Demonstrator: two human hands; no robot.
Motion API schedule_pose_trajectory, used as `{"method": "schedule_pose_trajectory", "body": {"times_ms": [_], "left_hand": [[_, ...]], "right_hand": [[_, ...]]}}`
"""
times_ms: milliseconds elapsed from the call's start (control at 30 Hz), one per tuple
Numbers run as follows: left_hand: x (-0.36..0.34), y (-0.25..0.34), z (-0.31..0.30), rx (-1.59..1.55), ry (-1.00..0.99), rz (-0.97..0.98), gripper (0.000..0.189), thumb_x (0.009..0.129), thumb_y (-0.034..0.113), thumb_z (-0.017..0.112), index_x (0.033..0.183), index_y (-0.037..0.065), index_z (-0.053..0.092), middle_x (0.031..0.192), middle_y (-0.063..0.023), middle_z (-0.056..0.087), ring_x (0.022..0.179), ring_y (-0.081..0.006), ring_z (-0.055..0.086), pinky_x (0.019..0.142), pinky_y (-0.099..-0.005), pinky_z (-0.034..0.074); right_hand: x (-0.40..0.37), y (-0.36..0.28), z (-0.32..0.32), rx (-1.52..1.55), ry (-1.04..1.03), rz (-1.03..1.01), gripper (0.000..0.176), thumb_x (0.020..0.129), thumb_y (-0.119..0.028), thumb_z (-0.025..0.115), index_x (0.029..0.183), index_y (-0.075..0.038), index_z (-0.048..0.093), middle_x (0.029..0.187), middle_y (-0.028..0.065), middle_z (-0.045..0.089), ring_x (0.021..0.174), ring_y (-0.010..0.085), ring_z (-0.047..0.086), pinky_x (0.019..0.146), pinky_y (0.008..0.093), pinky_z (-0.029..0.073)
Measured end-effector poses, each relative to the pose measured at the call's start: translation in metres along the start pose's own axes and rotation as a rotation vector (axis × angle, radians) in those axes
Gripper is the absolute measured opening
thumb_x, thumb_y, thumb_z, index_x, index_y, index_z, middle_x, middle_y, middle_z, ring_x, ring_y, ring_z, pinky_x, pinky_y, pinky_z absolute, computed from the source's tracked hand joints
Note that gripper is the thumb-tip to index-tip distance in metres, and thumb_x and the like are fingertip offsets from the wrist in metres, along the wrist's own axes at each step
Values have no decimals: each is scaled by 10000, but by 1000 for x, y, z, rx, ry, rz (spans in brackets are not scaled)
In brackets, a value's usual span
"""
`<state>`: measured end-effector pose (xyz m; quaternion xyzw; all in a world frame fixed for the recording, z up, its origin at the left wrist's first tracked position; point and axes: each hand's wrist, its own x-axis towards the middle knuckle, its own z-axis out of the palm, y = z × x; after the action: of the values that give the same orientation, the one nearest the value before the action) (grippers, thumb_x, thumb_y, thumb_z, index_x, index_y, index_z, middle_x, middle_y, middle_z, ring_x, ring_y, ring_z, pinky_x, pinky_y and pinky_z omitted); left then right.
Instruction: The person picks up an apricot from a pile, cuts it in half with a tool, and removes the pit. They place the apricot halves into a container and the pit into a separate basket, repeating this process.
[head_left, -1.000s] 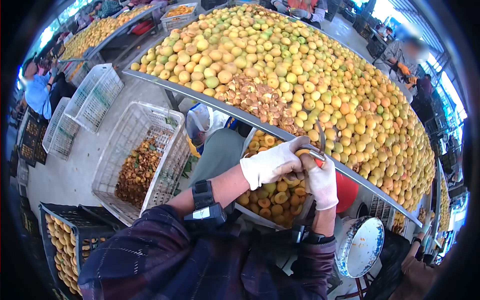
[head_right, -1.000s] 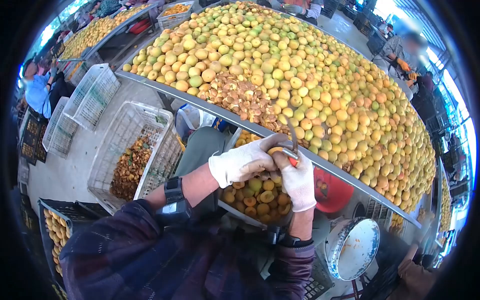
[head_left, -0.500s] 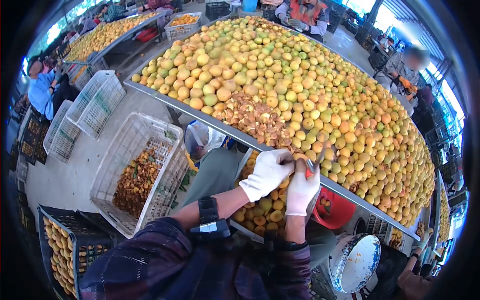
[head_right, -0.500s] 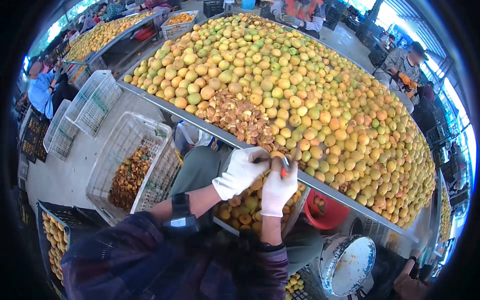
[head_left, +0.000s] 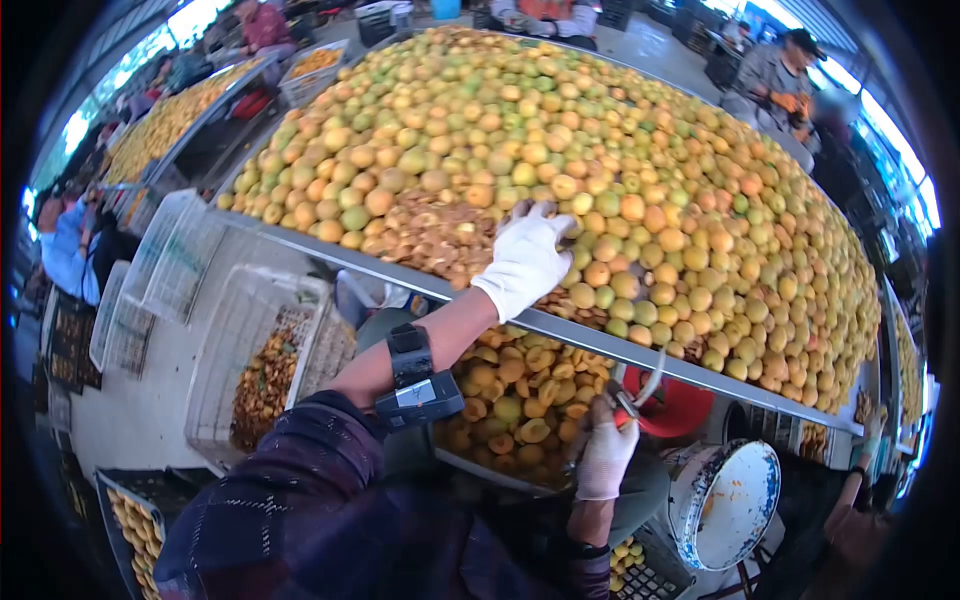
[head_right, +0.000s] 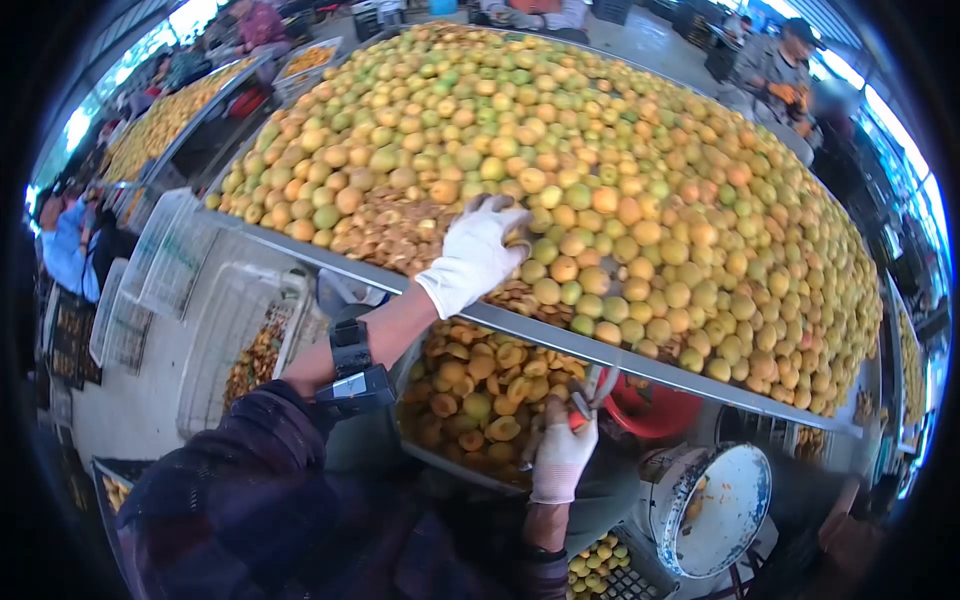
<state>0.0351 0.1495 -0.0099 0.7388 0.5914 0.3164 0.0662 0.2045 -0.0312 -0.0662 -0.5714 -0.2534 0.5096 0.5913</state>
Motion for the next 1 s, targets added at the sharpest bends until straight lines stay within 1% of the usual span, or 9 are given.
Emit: {"method": "schedule_pose_trajectory", "body": {"times_ms": [100,233,367,467,633,767,833,900,1000], "left_hand": [[15,37,38,-24,-126,73,337,746,229,671,1076,166,643,1190,-73,572,1171,-328,477,966,-440,420],[32,68,66,13,-242,161,308,747,198,658,1052,149,657,1153,-35,588,1130,-297,500,940,-449,423],[47,84,91,54,-186,124,331,754,229,644,1060,101,648,1087,-79,622,1077,-295,542,913,-440,436],[46,124,115,-93,-204,261,418,763,314,656,1105,79,614,1028,-145,636,992,-329,589,905,-446,433],[51,163,162,-17,-311,218,458,730,378,718,1062,82,606,1026,-143,613,1073,-318,542,927,-426,413],[42,156,127,-226,-327,194,408,748,306,733,1093,112,634,1086,-123,613,1072,-288,557,932,-376,428],[21,139,96,-885,-590,76,486,770,273,736,1203,106,593,1145,-94,608,1103,-215,555,935,-324,439],[-3,118,60,-950,-651,181,553,835,191,689,1322,33,481,1186,-68,581,1127,-150,519,957,-297,431],[-50,96,31,-1407,-757,-96,542,852,126,650,1345,21,451,1200,-76,570,1159,-146,518,970,-292,426]], "right_hand": [[-4,-6,-4,-43,-26,75,309,903,-112,549,1191,-4,517,666,43,509,360,102,419,305,228,327],[3,-5,-21,46,6,174,261,884,-107,620,1123,-21,559,668,41,563,392,82,438,347,228,334],[11,11,-35,87,33,146,241,883,-96,621,1104,-22,559,658,32,555,397,77,436,349,229,333],[9,14,-30,180,39,174,203,877,-48,612,1075,-31,570,669,14,551,426,60,439,386,212,335],[5,3,-40,219,65,175,237,877,-50,592,1108,-14,552,685,28,540,406,70,427,362,219,324],[5,-6,-44,397,135,95,180,902,-82,536,1077,-37,542,654,57,515,368,94,418,320,230,319],[6,1,-45,363,158,108,165,908,-88,532,1069,-50,542,638,50,513,363,97,418,319,232,318],[1,-8,-42,304,120,92,215,916,-93,524,1129,-59,512,641,50,516,368,97,420,323,228,319],[-14,-26,-36,212,9,-86,330,926,-114,510,1243,-56,439,702,57,526,389,84,425,342,212,321]]}}
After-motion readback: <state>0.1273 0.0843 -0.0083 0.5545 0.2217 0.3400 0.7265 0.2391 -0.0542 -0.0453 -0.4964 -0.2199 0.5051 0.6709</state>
